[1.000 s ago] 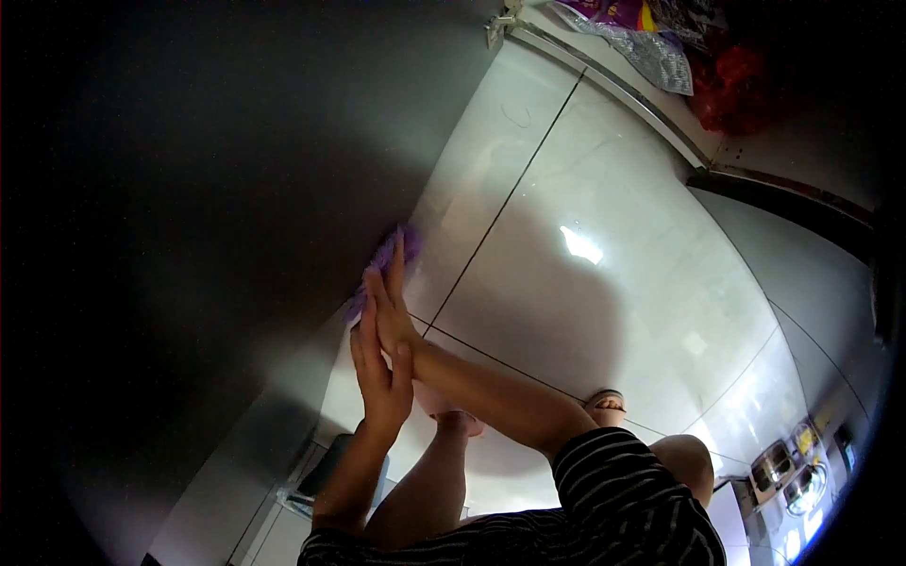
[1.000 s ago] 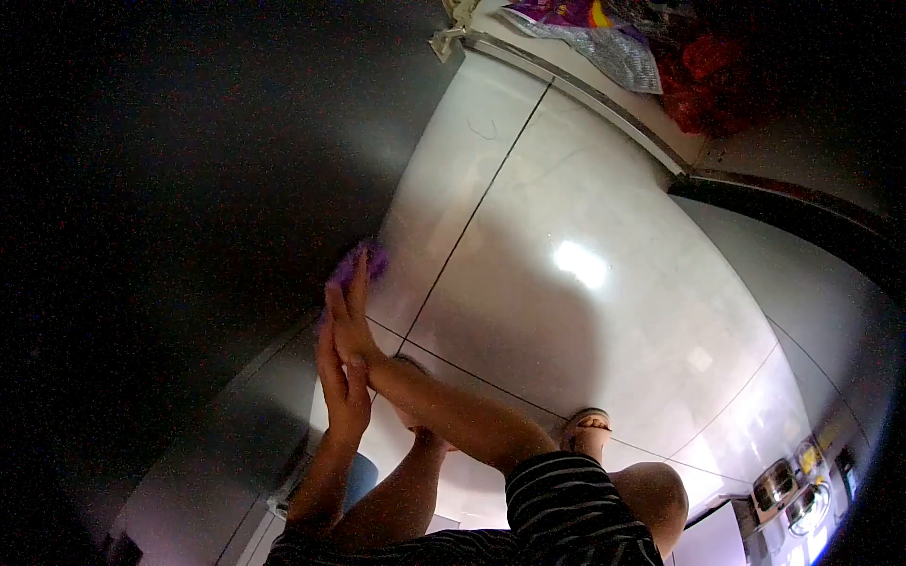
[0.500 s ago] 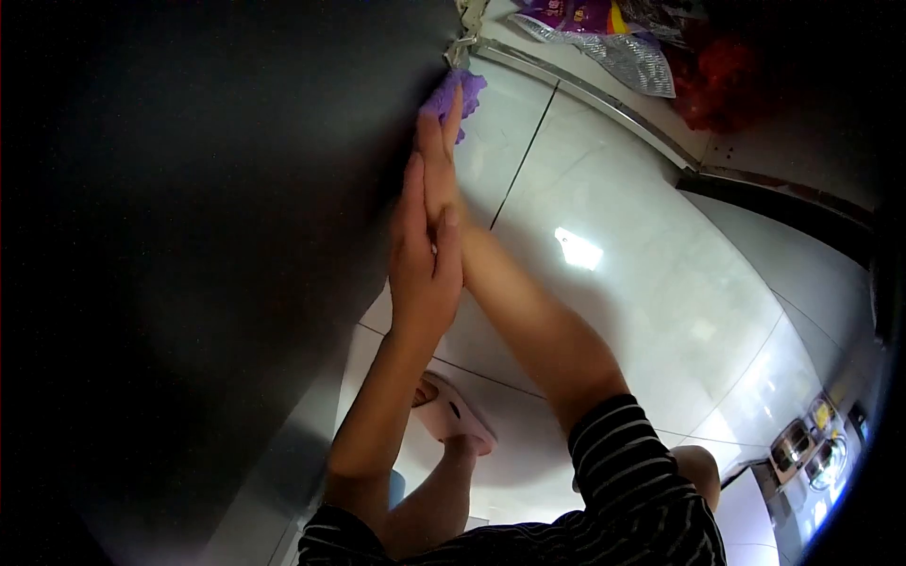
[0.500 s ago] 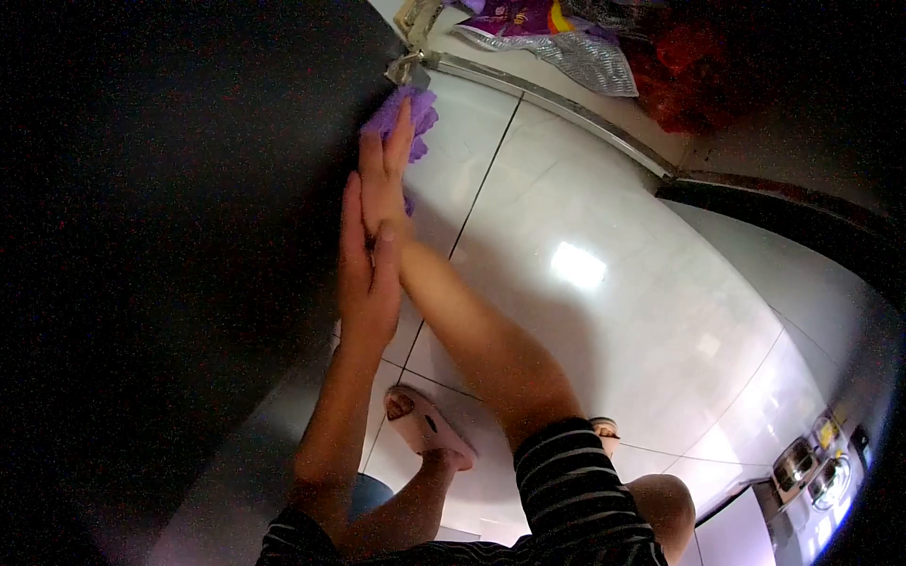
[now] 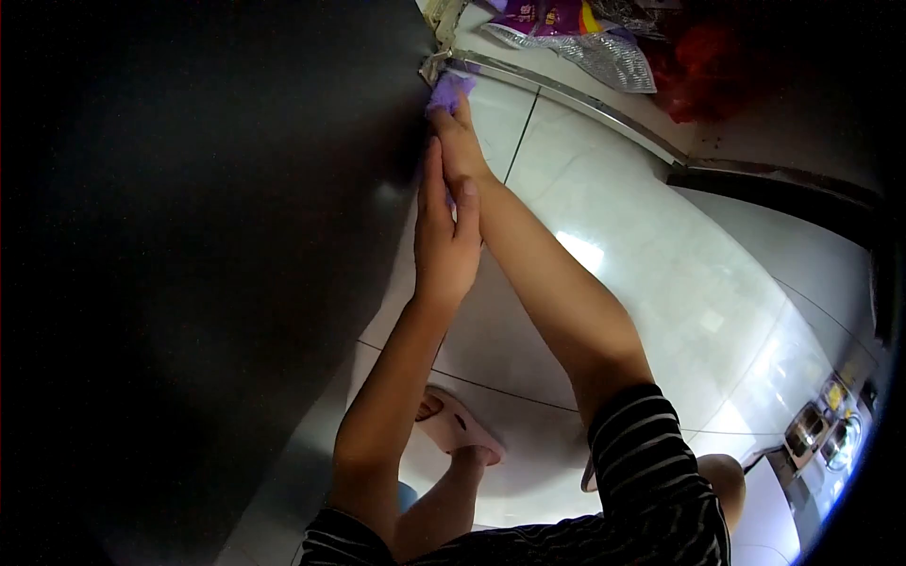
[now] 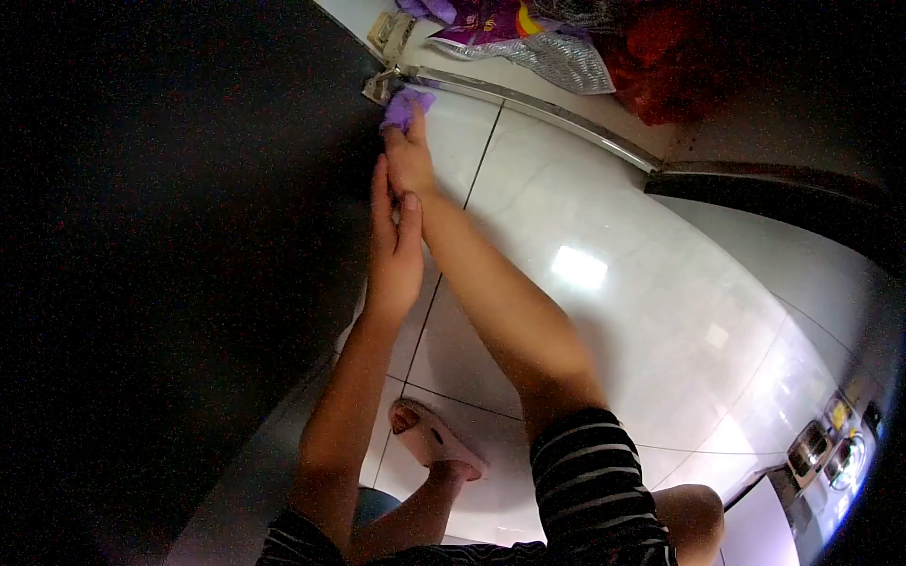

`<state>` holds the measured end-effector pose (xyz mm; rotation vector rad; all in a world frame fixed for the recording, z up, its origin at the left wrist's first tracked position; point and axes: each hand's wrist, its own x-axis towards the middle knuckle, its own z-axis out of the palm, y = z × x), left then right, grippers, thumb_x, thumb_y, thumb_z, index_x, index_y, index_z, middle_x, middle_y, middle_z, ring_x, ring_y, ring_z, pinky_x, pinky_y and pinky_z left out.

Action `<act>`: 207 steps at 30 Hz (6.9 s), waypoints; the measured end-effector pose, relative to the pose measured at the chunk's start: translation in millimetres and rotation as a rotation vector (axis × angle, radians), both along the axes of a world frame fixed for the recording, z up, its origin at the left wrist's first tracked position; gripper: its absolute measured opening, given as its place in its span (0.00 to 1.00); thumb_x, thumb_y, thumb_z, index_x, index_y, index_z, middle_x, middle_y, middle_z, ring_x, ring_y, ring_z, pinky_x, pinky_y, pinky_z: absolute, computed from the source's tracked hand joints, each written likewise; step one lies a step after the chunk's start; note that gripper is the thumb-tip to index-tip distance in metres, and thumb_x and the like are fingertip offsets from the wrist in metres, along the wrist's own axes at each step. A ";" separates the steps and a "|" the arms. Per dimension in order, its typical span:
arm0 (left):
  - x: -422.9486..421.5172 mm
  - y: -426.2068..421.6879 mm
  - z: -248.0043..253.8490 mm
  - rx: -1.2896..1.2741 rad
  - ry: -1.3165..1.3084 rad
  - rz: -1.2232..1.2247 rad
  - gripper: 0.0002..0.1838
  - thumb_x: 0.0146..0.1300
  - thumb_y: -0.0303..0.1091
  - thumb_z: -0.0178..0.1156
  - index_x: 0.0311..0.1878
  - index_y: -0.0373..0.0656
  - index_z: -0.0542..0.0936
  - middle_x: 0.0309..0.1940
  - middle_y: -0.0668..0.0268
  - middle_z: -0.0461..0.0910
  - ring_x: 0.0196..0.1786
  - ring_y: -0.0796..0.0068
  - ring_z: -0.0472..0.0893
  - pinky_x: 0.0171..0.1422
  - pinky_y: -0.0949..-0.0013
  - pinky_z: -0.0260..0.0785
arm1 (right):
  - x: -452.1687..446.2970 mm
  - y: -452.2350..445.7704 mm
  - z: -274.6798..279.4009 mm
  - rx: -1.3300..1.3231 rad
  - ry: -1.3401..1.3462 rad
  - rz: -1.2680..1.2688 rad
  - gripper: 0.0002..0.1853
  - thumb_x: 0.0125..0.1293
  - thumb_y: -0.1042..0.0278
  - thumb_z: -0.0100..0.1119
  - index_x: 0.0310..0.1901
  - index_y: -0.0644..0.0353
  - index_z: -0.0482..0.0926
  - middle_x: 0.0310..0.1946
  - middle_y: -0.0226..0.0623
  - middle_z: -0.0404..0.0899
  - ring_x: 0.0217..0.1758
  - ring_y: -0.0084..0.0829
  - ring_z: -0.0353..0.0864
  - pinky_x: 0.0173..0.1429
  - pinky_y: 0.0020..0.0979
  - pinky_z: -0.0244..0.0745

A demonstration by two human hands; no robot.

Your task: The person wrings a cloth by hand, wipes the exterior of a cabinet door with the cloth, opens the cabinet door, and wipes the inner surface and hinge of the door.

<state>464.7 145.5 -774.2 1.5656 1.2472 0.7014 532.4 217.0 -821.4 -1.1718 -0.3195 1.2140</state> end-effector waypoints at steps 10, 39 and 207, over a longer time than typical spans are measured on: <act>8.5 3.6 24.3 -0.105 -0.184 0.082 0.31 0.69 0.43 0.42 0.70 0.38 0.48 0.66 0.49 0.57 0.67 0.57 0.60 0.68 0.64 0.52 | 4.7 12.6 4.3 -0.003 -0.404 -0.026 0.29 0.63 0.69 0.46 0.67 0.54 0.56 0.58 0.45 0.68 0.60 0.39 0.67 0.62 0.28 0.60; 7.7 -9.7 44.1 -0.043 -0.249 0.008 0.28 0.69 0.33 0.45 0.69 0.41 0.49 0.62 0.57 0.62 0.63 0.66 0.62 0.68 0.64 0.52 | 15.1 16.2 14.7 -0.027 -0.260 0.032 0.30 0.54 0.76 0.46 0.63 0.60 0.61 0.42 0.50 0.76 0.42 0.42 0.75 0.47 0.33 0.69; -4.7 -5.6 -12.5 -0.415 -0.577 0.017 0.12 0.66 0.23 0.47 0.52 0.34 0.70 0.47 0.68 0.73 0.51 0.81 0.71 0.59 0.76 0.59 | 39.5 -13.9 63.7 0.104 -0.569 -0.098 0.23 0.55 0.77 0.54 0.54 0.63 0.68 0.47 0.54 0.69 0.52 0.51 0.69 0.58 0.38 0.65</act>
